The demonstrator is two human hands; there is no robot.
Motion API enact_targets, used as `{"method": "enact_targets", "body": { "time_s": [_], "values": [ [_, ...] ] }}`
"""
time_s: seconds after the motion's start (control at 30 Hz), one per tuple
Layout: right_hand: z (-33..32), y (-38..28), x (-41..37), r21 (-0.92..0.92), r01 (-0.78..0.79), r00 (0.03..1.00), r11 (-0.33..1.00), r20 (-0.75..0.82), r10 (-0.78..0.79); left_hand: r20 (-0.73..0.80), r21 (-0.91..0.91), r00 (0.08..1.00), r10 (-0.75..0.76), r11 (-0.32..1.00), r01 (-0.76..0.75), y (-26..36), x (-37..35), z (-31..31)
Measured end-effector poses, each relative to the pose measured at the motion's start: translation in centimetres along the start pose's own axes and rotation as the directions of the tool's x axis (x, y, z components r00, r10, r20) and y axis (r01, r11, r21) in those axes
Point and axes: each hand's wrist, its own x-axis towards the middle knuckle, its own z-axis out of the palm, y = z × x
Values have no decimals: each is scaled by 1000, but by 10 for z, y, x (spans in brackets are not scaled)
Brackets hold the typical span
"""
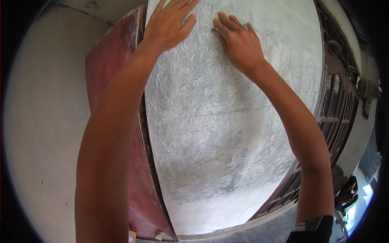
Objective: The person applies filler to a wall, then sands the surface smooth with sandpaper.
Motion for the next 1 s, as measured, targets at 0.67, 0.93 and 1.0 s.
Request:
{"method": "enact_targets", "body": {
  "time_s": [0.67, 0.93, 1.0],
  "values": [
    [19, 4, 3, 10, -36, 999, 999, 3, 36, 27, -78, 1000, -1, 997, 3, 0, 0, -3],
    [11, 22, 58, -3, -267, 933, 964, 251, 259, 54, -15, 998, 27, 1000, -26, 3, 1, 1],
    [5, 10, 37, 22, -179, 950, 984, 265, 167, 50, -18, 998, 26, 1000, -25, 2, 0, 1]
  ]
}}
